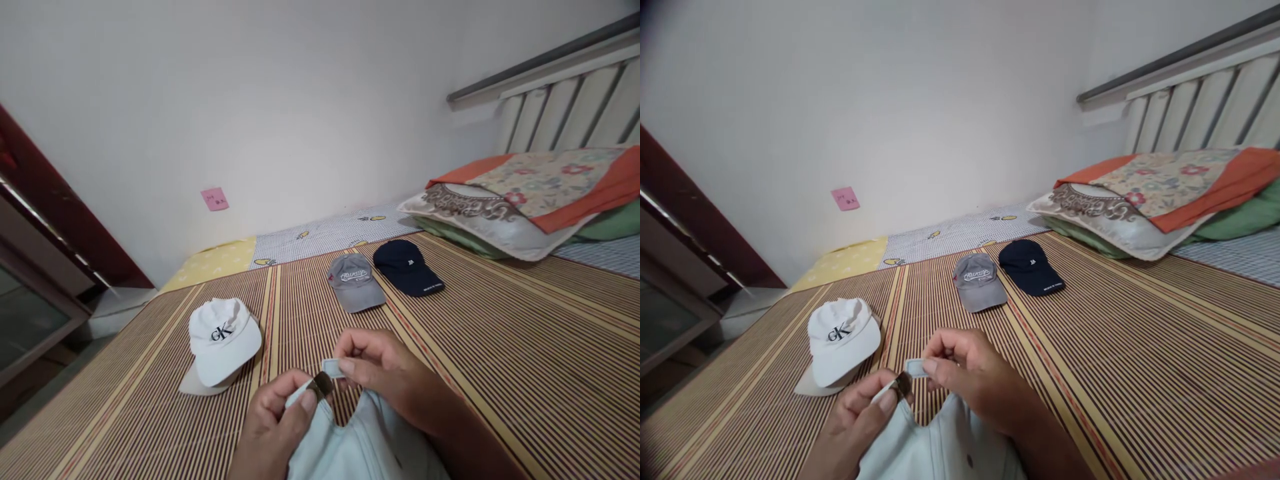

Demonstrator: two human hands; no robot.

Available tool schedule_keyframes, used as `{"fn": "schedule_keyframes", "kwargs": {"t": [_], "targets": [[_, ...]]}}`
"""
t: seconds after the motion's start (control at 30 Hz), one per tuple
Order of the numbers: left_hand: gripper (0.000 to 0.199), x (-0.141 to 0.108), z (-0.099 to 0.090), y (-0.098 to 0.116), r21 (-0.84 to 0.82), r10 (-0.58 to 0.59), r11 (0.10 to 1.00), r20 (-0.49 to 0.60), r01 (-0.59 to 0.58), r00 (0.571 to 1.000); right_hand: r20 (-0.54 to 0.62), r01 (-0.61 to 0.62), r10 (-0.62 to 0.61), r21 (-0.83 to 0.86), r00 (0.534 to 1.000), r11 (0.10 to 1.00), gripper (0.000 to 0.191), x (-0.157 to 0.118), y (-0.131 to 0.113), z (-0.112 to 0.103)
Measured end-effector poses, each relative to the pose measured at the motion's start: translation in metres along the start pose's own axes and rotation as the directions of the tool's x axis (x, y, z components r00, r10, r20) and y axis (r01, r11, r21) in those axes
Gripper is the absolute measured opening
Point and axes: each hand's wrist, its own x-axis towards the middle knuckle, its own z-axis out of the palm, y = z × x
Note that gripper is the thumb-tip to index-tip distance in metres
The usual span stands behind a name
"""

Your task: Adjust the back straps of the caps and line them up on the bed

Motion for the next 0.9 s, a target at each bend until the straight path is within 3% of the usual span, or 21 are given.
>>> {"fn": "schedule_keyframes", "kwargs": {"t": [0.13, 0.3, 0.5, 0.9], "targets": [[0.051, 0.000, 0.001, 0.001, 0.040, 0.027, 0.999, 0.003, -0.027, 1.000, 0.040, -0.003, 0.003, 0.023, 0.999, 1.000, 0.020, -0.001, -0.003, 0.003], [0.049, -0.002, 0.007, 0.008, 0.067, 0.060, 0.996, 0.003, -0.060, 0.998, 0.025, 0.022, -0.020, -0.092, 0.999, 0.996, 0.020, -0.003, -0.007, 0.004], [0.049, -0.002, 0.008, 0.009, 0.043, -0.022, 0.999, -0.008, 0.022, 1.000, -0.030, 0.030, -0.032, -0.070, 0.999, 0.997, 0.021, -0.005, -0.010, -0.001], [0.048, -0.003, 0.006, 0.008, 0.061, 0.056, 0.996, 0.039, -0.058, 0.998, 0.024, 0.040, -0.037, -0.106, 0.999, 0.994, 0.019, -0.005, -0.004, 0.000]]}}
